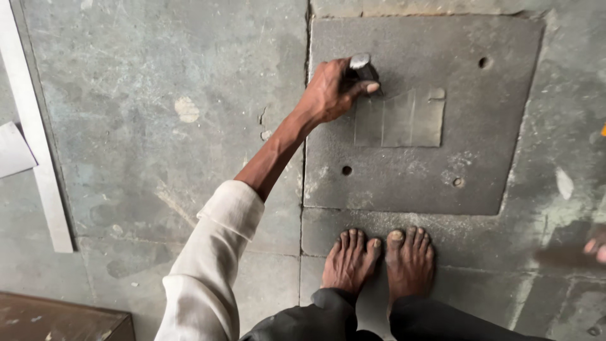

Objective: The person uses a hammer and a metal punch to shape a small metal sheet on a metal anvil. They repeatedly strike the punch to create indentations and adjust the sheet's position between strikes.

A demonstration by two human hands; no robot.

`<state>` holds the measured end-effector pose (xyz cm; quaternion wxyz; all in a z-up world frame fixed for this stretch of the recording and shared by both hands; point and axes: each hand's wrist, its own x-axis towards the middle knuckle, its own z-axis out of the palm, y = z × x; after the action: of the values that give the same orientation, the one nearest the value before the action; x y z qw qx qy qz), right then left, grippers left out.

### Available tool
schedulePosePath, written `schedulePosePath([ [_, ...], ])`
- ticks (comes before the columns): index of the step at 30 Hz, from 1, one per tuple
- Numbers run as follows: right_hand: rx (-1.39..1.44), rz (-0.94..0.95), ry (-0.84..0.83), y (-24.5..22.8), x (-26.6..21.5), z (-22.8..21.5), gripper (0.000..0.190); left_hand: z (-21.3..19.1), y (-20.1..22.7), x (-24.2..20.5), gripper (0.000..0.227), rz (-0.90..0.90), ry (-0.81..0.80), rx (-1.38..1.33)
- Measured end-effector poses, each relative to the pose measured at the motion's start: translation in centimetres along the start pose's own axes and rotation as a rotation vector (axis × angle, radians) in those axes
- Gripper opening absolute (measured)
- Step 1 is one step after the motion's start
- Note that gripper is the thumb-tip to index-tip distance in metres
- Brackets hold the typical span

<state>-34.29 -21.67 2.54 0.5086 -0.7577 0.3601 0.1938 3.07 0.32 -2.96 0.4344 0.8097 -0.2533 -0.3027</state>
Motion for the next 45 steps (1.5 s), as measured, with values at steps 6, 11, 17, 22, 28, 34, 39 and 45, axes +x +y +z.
schedulePosePath([
  [6, 0.058, -0.74, 0.069, -6.2, 3.3, -4.8, 0.027, 0.5, -0.6, 0.5, 0.041, 0.106, 0.033, 0.035],
  [11, -0.109, -0.519, 0.189, -8.6, 0.3, -5.7, 0.025, 0.3, -0.3, 0.0, 0.043, 0.144, 0.059, 0.051],
  [17, -0.213, -0.337, 0.241, -12.8, -1.7, -10.0, 0.025, -0.5, 0.4, -0.7, 0.041, 0.26, 0.132, 0.042],
  [22, -0.584, -0.408, 0.07, -17.8, 3.1, -7.6, 0.036, 1.0, 0.6, -0.9, 0.031, 0.315, 0.115, 0.113],
  [28, -1.009, -0.161, -0.027, -17.1, 4.6, -3.7, 0.051, 1.9, 0.4, -1.6, 0.026, 0.362, 0.128, 0.078],
  [34, -0.397, -0.013, 0.08, -10.0, 0.4, -7.8, 0.048, 1.4, -0.3, -1.3, 0.032, 0.288, 0.198, 0.041],
  [39, -0.127, 0.1, 0.111, -2.8, -3.9, -6.7, 0.044, 1.0, 0.3, -0.7, 0.051, 0.097, 0.118, 0.153],
  [45, -0.036, 0.284, 0.022, 0.3, -6.0, -5.2, 0.042, 1.2, 1.5, -0.5, 0.052, 0.005, 0.036, 0.17],
])
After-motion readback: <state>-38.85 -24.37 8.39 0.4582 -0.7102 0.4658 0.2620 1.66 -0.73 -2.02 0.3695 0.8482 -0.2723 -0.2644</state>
